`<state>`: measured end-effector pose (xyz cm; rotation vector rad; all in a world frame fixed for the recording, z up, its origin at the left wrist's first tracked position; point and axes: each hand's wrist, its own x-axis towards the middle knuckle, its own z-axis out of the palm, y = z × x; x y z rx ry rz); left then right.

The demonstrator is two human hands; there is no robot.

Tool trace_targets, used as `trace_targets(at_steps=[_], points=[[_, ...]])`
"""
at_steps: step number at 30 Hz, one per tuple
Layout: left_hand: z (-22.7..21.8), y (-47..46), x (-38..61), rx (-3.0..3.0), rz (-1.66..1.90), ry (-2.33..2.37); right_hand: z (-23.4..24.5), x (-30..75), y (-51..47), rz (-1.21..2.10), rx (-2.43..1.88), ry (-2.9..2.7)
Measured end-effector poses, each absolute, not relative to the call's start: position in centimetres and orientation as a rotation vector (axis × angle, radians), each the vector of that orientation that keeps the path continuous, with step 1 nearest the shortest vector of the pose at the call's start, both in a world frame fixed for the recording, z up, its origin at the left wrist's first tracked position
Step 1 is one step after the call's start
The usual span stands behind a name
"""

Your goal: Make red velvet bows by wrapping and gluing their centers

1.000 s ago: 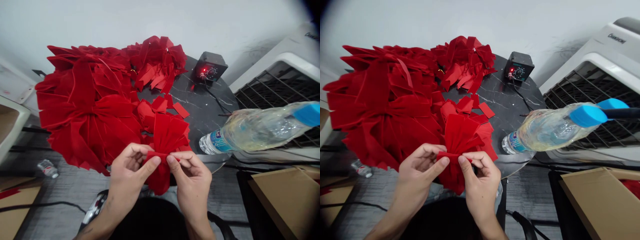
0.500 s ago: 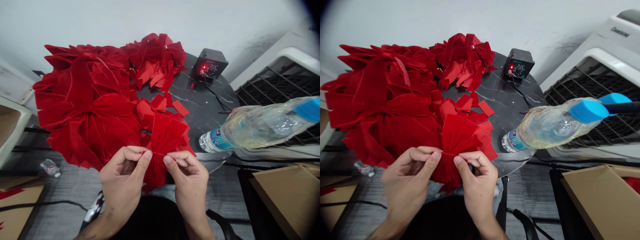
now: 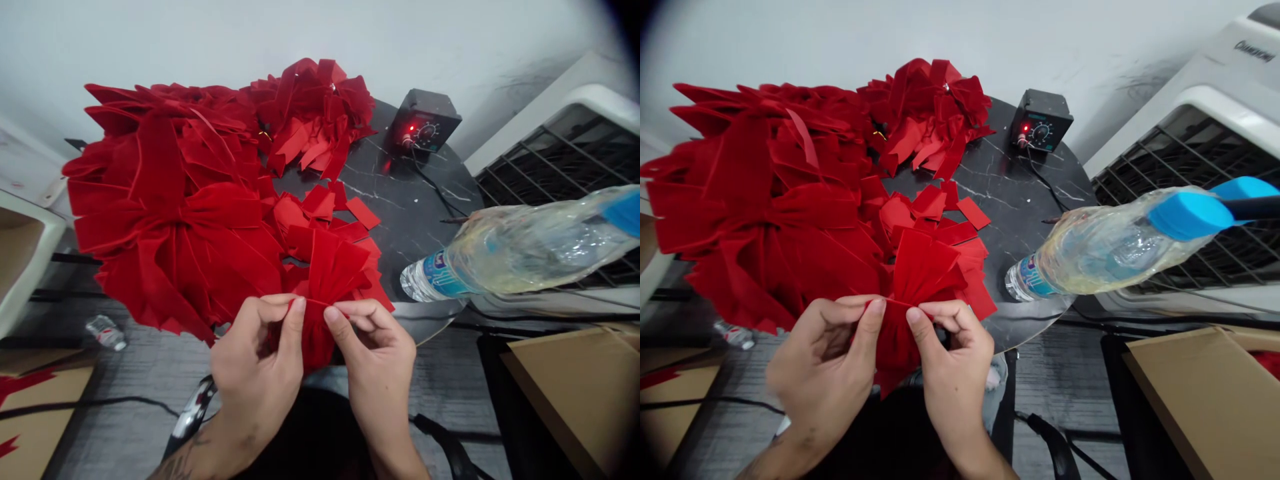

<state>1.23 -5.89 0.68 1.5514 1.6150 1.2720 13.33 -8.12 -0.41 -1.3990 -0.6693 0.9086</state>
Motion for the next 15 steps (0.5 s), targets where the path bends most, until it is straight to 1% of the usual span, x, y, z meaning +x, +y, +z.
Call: trace_targets(at_steps=[5, 10, 15], points=[[1.4, -4.4, 0.9, 1.287, 1.214, 1.457, -1.3, 13.6, -8.3, 0.968, -1.339, -0.621], [-0.4, -3.1, 0.8, 1.069, 1.196, 1.256, -1.9, 13.9, -8.3, 0.947, -1.293, -0.626], [-0.7, -3.2, 1.1, 1.174, 1.268, 1.201, -1.1, 14.1, -8.2, 0.87, -1.322, -0.711]])
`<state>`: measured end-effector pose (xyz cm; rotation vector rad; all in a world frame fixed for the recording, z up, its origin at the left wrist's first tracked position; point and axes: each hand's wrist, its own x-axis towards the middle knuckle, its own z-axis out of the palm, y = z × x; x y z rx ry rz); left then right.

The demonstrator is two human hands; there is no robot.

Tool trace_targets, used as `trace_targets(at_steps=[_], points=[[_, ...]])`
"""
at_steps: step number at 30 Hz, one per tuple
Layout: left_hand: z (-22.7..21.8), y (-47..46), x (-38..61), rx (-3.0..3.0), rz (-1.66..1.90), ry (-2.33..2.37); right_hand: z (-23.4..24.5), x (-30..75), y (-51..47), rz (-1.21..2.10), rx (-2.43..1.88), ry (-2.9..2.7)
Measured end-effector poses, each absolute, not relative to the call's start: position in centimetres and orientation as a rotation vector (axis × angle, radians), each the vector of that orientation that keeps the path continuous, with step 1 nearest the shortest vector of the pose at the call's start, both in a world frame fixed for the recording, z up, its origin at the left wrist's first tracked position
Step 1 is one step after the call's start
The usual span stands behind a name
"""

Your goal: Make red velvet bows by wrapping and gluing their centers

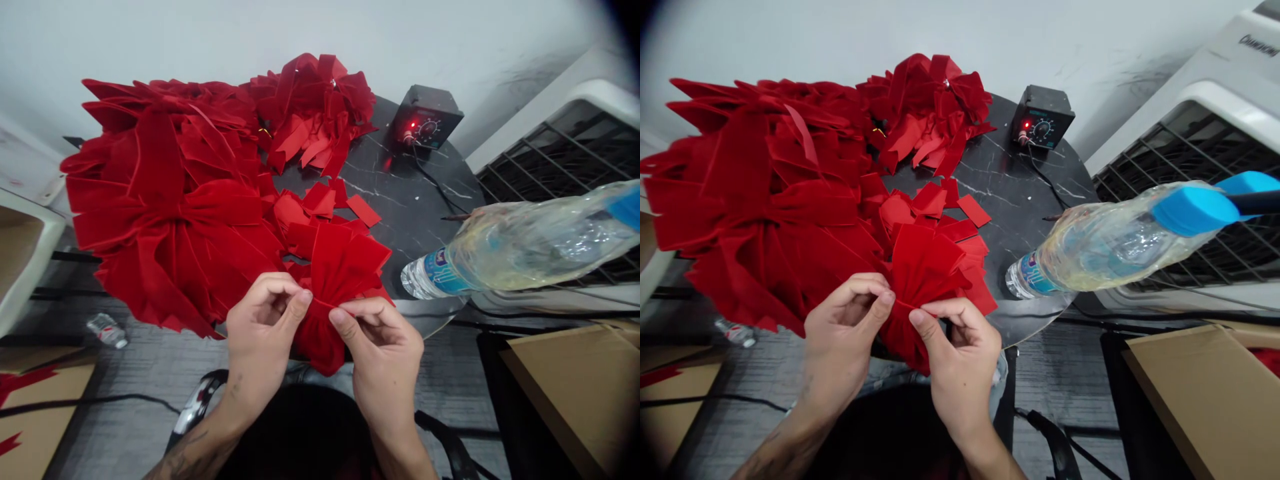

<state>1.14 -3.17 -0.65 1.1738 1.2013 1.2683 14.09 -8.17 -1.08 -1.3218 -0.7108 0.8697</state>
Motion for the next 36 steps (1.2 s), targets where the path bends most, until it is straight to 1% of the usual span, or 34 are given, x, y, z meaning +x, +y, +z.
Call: trace_targets(at_steps=[3, 6, 11, 16, 21, 24, 36], points=[[0.1, -3.6, 1.1, 1.277, 1.191, 1.254, -0.8, 14.0, -8.2, 0.806, -1.33, -0.739], [0.6, -3.8, 0.6, 1.167, 1.097, 1.229, -0.8, 14.0, -8.3, 0.763, -1.332, -0.791], [1.0, -3.4, -0.5, 0.937, 0.895, 1.17, -0.8, 14.6, -7.7, 0.818, -1.29, -0.937], [1.3, -2.5, -0.9, 0.941, 0.723, 0.977, -0.5, 15.4, -7.4, 0.888, -1.301, -0.975], [0.6, -2.0, -0.5, 0.842, 0.775, 0.803, 0.1, 16.2, -7.5, 1.082, -1.273, -0.906], [0.2, -1.8, -0.4, 0.776, 0.765, 0.751, 0.4, 16.9, -7.2, 1.118, -1.263, -0.941], [0.0, -1.7, -0.2, 0.731, 0.855, 0.798, 0.0, 17.7, -6.0, 1.276, -1.214, -0.805]])
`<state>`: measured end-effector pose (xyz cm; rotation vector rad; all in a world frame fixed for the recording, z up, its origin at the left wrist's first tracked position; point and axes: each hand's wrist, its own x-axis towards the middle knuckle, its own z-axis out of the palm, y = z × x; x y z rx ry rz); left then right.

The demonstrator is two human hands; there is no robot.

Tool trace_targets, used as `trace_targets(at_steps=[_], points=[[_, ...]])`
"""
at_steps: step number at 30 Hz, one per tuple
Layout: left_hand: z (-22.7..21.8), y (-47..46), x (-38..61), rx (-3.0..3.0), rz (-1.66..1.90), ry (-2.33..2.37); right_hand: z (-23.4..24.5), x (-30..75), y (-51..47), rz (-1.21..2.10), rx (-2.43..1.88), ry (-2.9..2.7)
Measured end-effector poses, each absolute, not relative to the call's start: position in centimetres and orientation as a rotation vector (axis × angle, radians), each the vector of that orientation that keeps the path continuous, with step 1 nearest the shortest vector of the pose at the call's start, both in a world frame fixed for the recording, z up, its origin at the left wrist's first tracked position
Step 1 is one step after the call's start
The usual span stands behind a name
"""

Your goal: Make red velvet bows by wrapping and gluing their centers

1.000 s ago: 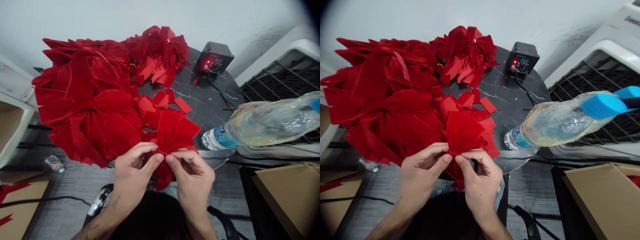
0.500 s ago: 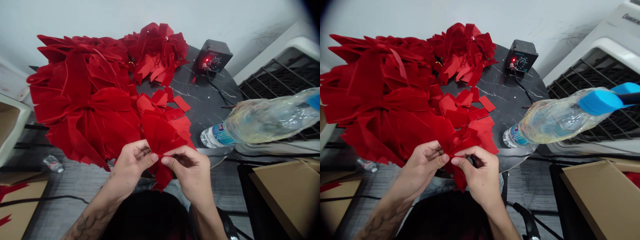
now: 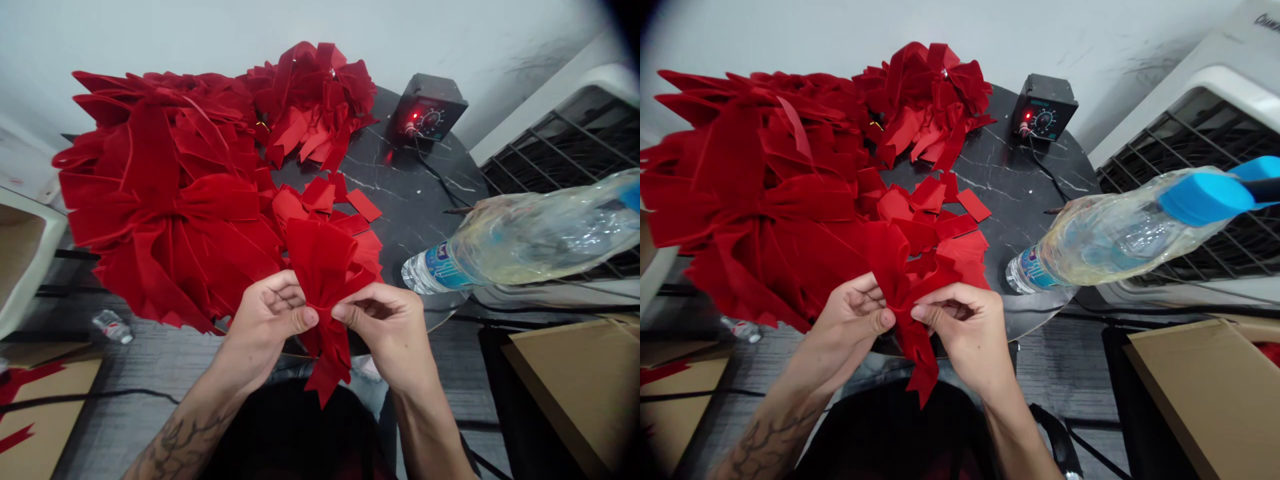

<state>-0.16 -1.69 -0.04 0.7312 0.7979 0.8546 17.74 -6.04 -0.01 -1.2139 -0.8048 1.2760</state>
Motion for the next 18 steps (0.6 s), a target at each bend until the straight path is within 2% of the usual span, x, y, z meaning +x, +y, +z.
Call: trace_targets(at_steps=[7, 12, 16, 18], points=[[-0.5, -1.1, -1.0, 0.739, 0.713, 0.681, 0.2, 18.0, -6.1, 1.47, -1.068, -0.759], [-0.4, -0.7, -1.4, 0.745, 0.551, 0.759, 0.8, 18.3, -5.8, 1.683, -0.894, -0.856], [-0.5, -0.8, -0.9, 0.777, 0.568, 0.747, 1.4, 18.6, -5.7, 1.597, -0.896, -1.051], [-0.9, -1.0, -1.1, 0.794, 0.622, 0.744, 2.0, 18.8, -6.1, 1.402, -1.04, -1.194]])
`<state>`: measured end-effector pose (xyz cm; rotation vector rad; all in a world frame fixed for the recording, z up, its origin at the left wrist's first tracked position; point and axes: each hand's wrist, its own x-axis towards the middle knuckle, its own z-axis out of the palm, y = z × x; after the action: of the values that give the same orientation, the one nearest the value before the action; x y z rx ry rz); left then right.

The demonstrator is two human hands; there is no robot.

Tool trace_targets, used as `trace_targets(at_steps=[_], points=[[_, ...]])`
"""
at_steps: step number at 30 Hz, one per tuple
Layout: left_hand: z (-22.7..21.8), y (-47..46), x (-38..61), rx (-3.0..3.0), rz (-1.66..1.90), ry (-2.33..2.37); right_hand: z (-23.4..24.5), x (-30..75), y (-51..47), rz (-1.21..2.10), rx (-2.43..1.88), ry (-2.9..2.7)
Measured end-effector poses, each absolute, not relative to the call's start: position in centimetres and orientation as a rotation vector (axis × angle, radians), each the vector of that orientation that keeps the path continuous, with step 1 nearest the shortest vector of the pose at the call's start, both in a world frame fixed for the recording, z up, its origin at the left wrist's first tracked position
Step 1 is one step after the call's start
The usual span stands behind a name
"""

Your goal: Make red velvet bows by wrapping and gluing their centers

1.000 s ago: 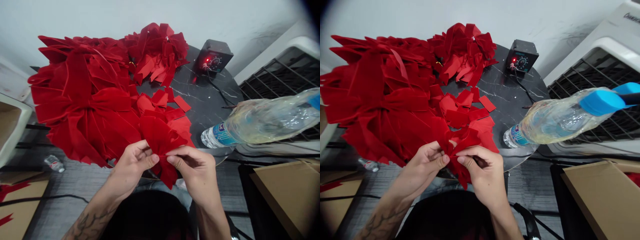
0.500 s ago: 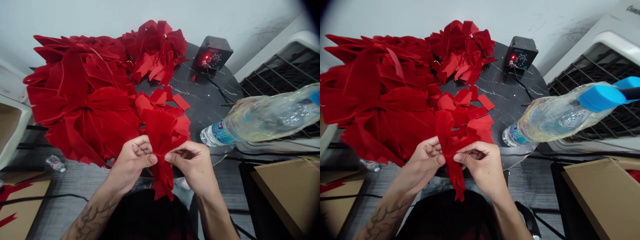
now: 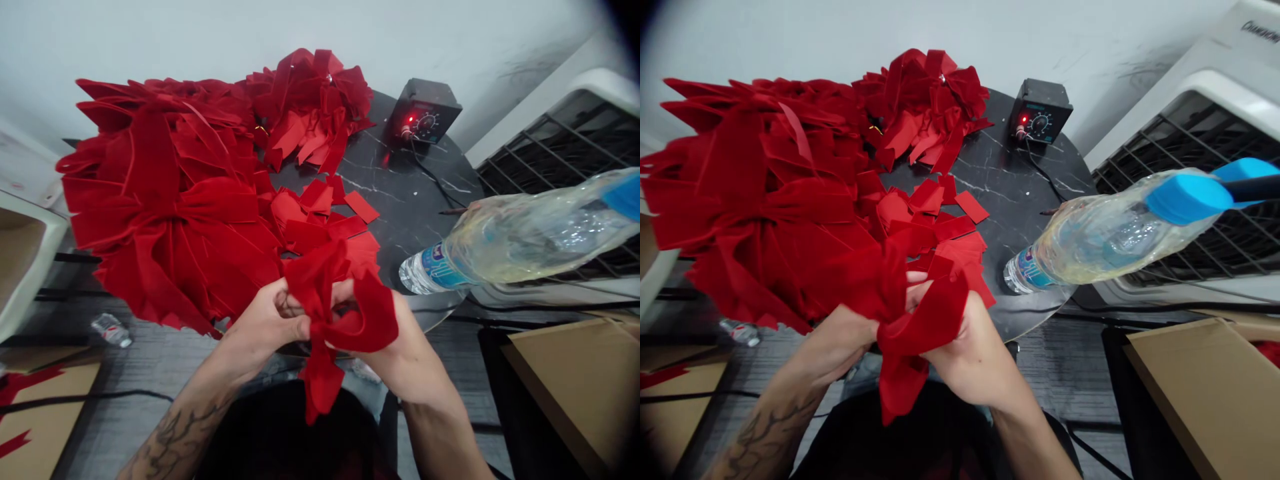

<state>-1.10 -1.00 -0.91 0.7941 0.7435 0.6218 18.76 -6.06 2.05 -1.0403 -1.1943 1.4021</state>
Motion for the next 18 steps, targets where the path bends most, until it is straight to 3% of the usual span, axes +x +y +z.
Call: trace_targets(at_steps=[3, 5, 11, 18], points=[[-1.0, -1.1, -2.2, 0.785, 0.731, 0.735, 3.3, 19.0, -6.9, 0.726, -1.343, -1.428], [-0.4, -1.0, -3.1, 0.779, 0.73, 0.641, 4.2, 19.1, -7.2, 0.447, -1.379, -1.61], [2.0, -1.2, -3.3, 1.013, 0.49, 0.697, 5.9, 18.8, -6.2, 0.684, -1.366, -1.761], [0.6, -4.6, -1.7, 1.159, 0.456, 0.812, 4.3, 19.4, -5.6, 0.917, -1.445, -1.47]])
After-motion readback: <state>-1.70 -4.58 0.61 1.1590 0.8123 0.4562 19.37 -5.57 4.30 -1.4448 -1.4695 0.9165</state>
